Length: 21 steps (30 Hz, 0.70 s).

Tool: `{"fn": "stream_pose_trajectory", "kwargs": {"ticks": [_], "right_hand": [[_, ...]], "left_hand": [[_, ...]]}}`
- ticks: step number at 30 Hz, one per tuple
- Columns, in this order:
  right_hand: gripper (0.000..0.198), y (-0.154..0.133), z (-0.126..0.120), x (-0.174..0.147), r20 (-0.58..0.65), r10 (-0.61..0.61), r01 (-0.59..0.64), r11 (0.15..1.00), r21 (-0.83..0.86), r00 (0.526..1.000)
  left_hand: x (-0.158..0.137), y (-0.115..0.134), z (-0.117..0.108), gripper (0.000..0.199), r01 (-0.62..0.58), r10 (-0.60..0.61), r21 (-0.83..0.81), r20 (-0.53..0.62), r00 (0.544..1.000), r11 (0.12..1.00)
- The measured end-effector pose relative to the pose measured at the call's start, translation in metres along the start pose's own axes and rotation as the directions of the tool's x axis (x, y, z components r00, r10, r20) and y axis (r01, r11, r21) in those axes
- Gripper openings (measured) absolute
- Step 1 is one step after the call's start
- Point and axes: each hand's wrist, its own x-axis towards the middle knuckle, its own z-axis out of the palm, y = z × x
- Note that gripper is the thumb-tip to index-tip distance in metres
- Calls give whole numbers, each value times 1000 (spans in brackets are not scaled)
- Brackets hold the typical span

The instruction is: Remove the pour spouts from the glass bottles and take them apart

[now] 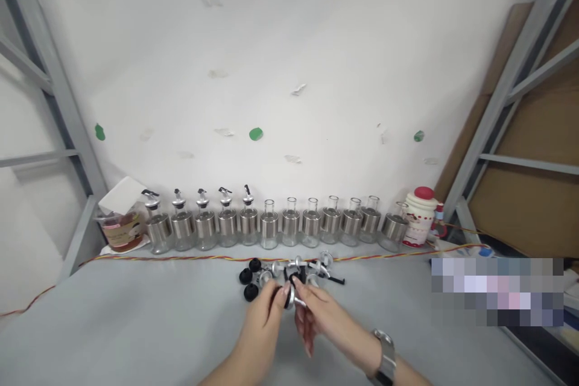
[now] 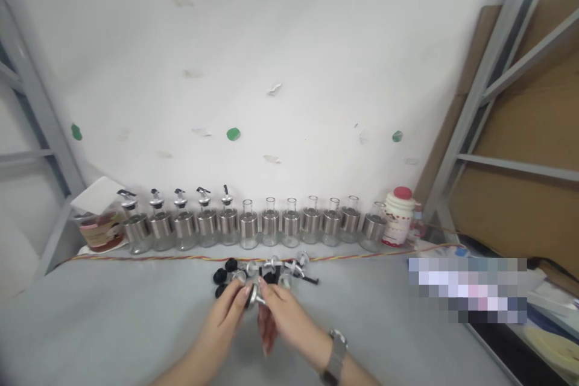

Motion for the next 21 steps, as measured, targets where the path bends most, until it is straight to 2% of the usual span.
{"fn": "stream_pose_trajectory", "kwargs": {"ticks": [2,4,7,10,13,15,17,19,20,21], "right_hand": [[49,5,1,6,51,77,-85,983,163,996],[51,12,1,12,-19,33,-28,978,206,999],[50,22,2,16,-210,-107,115,993,28,972],[41,23,5,9,-289,-269,189,943,-275,919],[35,17,7,0,-293,-403,201,821,-535,867],[32,15,6,-3,-262,-516,222,698,-681,816],[30,14,0,-2,-159,-633,277,533,-799,758],[29,13,-7,0,2,-689,356,372,-857,725],[29,12,-11,0,73,-686,395,326,-859,724],[28,11,-14,1,117,-669,426,320,-846,734]], "left_hand": [[0,-1,1,29,-66,65,70,23,998,995],[0,-3,3,29,-52,50,38,33,998,998],[0,-4,8,30,34,-26,-143,56,998,989],[-1,-2,11,31,85,-80,-265,30,996,960],[0,2,12,35,120,-134,-324,-22,991,939],[2,3,12,40,186,-198,-354,2,980,917],[8,2,10,46,267,-271,-344,38,962,900],[16,-2,7,51,319,-317,-306,56,947,897],[19,-5,5,53,330,-328,-287,56,943,900],[22,-8,3,53,330,-329,-268,51,943,905]]}}
